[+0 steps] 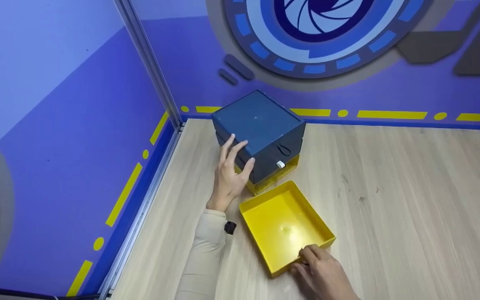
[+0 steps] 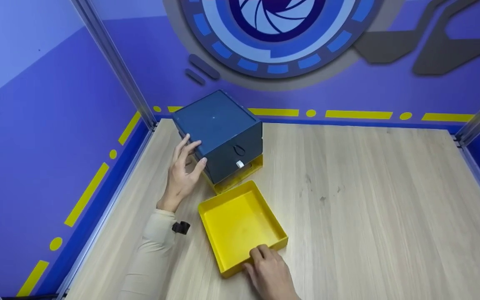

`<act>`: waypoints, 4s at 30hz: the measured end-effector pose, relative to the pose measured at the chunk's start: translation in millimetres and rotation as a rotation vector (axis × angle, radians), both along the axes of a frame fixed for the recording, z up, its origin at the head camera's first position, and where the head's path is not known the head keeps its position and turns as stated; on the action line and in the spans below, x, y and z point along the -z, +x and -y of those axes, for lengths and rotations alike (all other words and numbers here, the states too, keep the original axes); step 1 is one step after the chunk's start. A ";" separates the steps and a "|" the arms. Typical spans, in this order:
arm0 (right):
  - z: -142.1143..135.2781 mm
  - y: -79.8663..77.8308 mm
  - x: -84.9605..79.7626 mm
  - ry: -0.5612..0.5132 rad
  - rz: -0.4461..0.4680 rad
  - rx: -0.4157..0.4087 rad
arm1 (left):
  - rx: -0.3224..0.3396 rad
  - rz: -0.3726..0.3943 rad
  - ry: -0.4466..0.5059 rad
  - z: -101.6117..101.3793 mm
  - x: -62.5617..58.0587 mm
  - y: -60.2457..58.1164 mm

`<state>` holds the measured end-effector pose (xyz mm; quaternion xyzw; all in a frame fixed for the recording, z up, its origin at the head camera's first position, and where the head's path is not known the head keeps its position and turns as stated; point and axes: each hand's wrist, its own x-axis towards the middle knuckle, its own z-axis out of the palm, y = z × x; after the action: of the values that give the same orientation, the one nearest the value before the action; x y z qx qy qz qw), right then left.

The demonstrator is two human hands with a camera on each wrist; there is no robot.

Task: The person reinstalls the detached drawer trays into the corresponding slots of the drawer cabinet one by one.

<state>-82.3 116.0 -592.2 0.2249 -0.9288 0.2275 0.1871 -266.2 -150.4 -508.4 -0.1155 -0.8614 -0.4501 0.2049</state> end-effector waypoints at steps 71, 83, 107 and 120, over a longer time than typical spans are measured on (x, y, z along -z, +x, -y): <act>-68.1 -106.5 4.5 -0.119 -0.149 -0.132 | 0.001 -0.008 -0.002 1.7 1.3 -0.1; -65.4 -106.4 2.4 -0.118 -0.105 -0.131 | 0.006 -0.008 0.004 1.3 3.7 1.7; -56.3 -124.1 -1.5 -0.041 -0.083 -0.083 | 0.015 -0.027 -0.009 2.5 1.7 -1.6; -48.2 -134.5 -2.5 -0.066 -0.041 -0.066 | 0.010 -0.022 -0.004 3.3 -0.2 -1.4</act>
<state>-216.8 164.1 -589.8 0.2538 -0.9088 0.2596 0.2058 -267.5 -153.7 -508.2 -0.1252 -0.8593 -0.4483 0.2122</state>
